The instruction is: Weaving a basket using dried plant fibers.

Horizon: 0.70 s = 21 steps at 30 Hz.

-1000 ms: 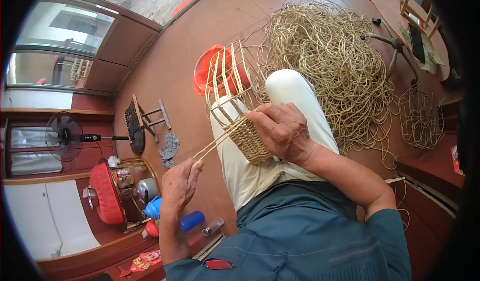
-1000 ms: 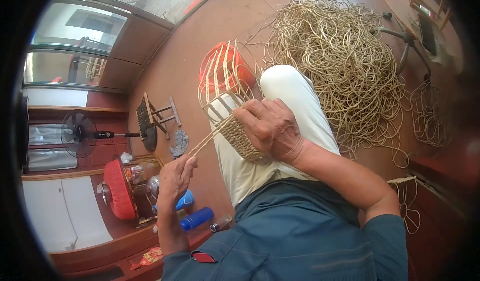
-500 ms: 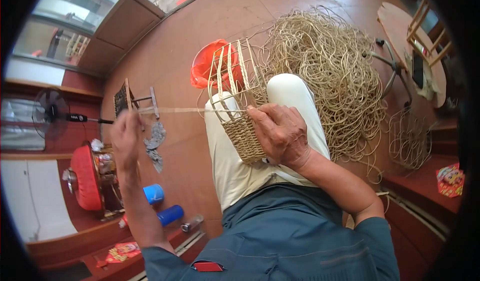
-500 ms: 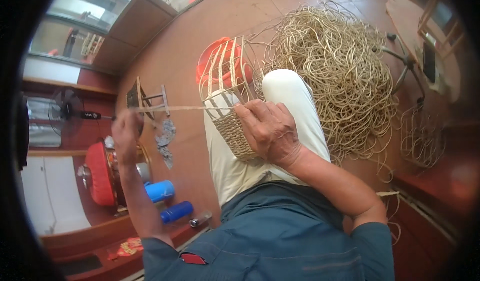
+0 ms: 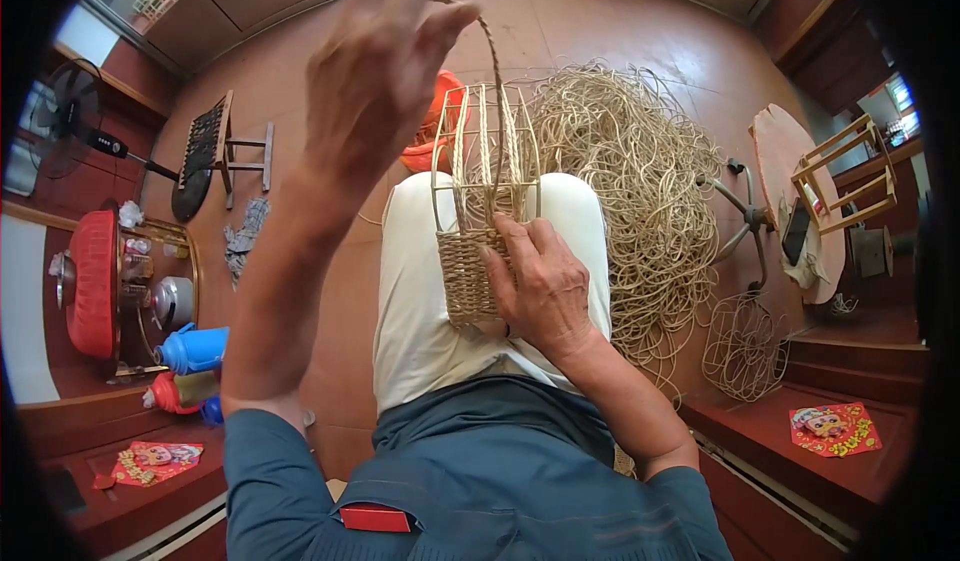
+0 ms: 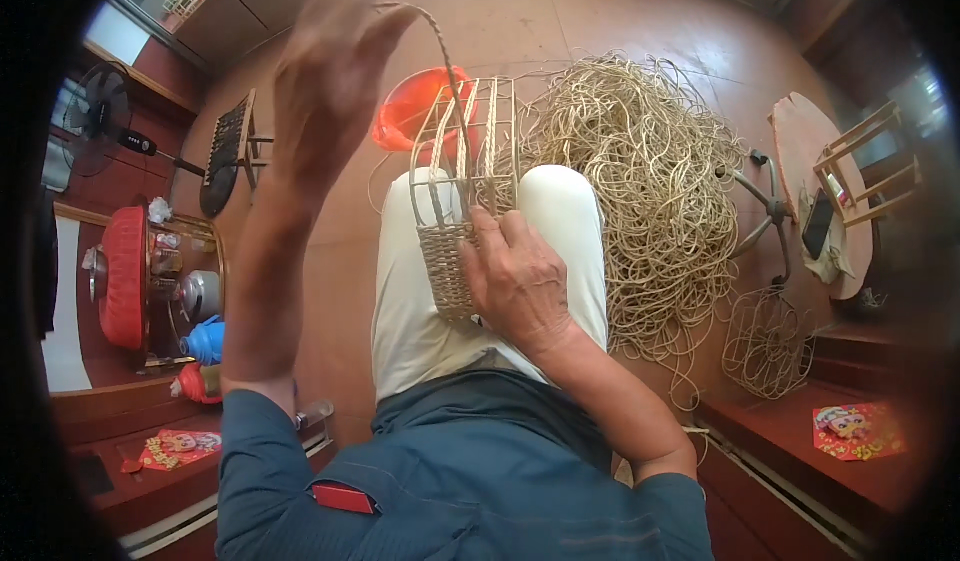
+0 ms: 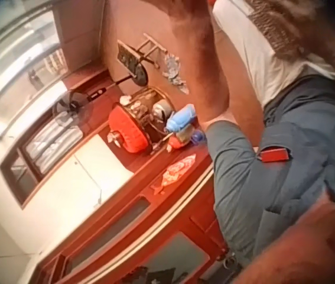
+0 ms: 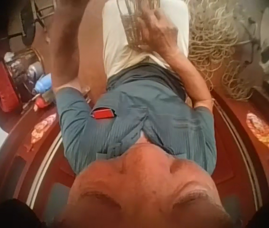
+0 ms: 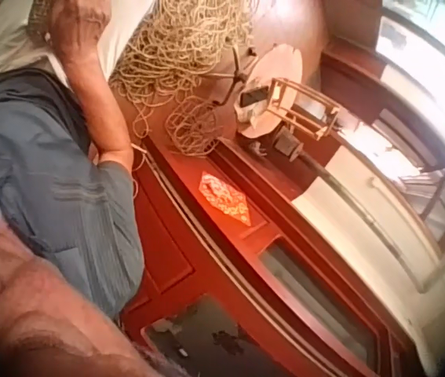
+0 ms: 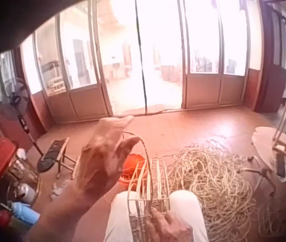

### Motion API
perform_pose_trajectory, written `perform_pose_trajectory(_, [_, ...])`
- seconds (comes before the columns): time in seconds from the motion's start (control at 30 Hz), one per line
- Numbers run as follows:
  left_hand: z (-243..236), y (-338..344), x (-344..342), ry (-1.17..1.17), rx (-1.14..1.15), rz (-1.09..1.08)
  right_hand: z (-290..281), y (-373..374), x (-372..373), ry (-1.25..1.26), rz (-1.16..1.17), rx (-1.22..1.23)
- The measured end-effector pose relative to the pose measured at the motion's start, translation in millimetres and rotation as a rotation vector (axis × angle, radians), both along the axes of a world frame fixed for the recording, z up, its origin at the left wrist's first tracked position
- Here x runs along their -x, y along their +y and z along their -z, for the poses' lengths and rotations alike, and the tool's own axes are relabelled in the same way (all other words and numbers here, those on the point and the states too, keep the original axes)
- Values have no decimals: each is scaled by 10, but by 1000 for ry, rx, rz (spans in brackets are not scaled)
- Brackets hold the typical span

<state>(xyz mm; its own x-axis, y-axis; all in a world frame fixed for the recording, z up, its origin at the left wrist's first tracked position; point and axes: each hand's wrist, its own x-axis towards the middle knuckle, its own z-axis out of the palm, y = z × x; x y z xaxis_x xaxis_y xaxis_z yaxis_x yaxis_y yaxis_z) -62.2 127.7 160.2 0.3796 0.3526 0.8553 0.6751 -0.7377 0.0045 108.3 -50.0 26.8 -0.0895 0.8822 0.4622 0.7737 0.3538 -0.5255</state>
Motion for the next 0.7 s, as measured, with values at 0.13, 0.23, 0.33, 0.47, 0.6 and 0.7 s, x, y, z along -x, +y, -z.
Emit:
perform_pose_trajectory(0.13, [457, -785, 100, -367, 691, 92, -22, 20, -46, 60, 34, 84])
perform_pose_trajectory(0.23, [811, -1225, 65, -235, 843, 22, -30, 28, -32, 122, 12, 117])
perform_pose_trajectory(0.33, [1079, -1381, -123, -257, 774, 60, -115, 24, -20, 158, 10, 245])
perform_pose_trajectory(0.47, [1169, -1373, -271, -272, 796, 58, -114, 68, -53, 221, -12, 364])
perform_pose_trajectory(0.6, [1122, -1330, -339, -365, 1052, 29, -63, 87, -45, 253, 2, 315])
perform_pose_trajectory(0.7, [1169, -1341, -343, -345, 978, 38, -58, 78, -32, 256, -5, 302])
